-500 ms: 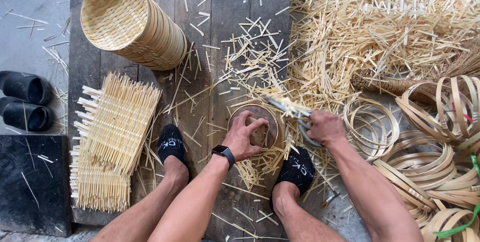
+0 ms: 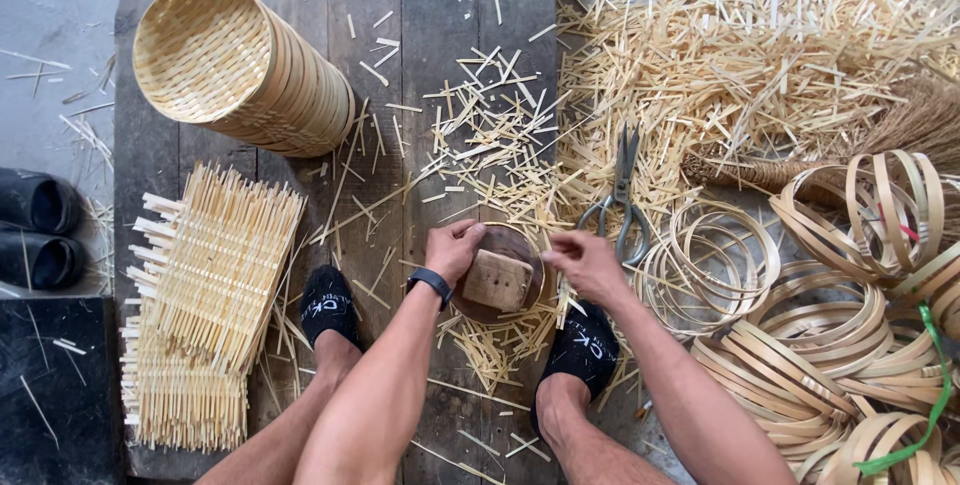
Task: The person weaves bamboo strips into circular basket bases using a wooden mold and shears. They repeatedly cut strips, fit them into the mold, and trim excess material, stacking finished pieces nearby.
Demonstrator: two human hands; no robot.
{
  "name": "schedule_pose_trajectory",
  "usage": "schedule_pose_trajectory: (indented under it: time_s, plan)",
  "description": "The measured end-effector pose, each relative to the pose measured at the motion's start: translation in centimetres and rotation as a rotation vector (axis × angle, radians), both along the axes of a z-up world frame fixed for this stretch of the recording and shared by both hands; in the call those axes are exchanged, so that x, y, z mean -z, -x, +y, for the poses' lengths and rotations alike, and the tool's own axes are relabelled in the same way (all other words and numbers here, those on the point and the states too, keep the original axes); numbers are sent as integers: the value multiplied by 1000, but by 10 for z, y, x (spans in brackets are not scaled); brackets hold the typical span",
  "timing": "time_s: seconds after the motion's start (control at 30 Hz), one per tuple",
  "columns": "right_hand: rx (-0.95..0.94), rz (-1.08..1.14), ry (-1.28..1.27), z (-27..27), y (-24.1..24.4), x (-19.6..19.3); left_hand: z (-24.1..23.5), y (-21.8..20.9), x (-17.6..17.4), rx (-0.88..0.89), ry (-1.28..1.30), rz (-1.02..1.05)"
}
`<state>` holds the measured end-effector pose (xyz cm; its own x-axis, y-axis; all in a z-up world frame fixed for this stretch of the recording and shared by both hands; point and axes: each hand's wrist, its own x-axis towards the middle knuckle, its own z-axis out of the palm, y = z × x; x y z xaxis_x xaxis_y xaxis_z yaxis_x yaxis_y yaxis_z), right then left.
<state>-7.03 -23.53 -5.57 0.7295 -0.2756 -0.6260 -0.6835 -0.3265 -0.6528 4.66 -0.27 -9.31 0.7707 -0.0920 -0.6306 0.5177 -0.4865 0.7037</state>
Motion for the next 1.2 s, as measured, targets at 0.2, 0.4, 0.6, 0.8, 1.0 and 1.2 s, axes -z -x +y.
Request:
schedule_pose_trajectory:
  time_s: [0.2, 0.4, 0.6, 0.8, 1.0, 1.2]
  plan:
    - [92, 23, -143, 6, 0, 11, -26, 9, -1, 119, -216, -133]
    - [188, 29, -211, 8, 4, 39, -37, 7, 9, 67, -200, -106]
    - [228, 82, -226, 7, -2, 9, -32, 5, 8, 5, -128, 15]
    - [274, 201, -317, 18, 26, -8, 28, 53, -6, -18, -386, 6]
    - [370, 114, -380, 23, 41, 18, 45, 52, -1, -351, 55, 328]
    - [414, 54, -378, 27, 40, 16, 36, 45, -16, -356, -103, 361]
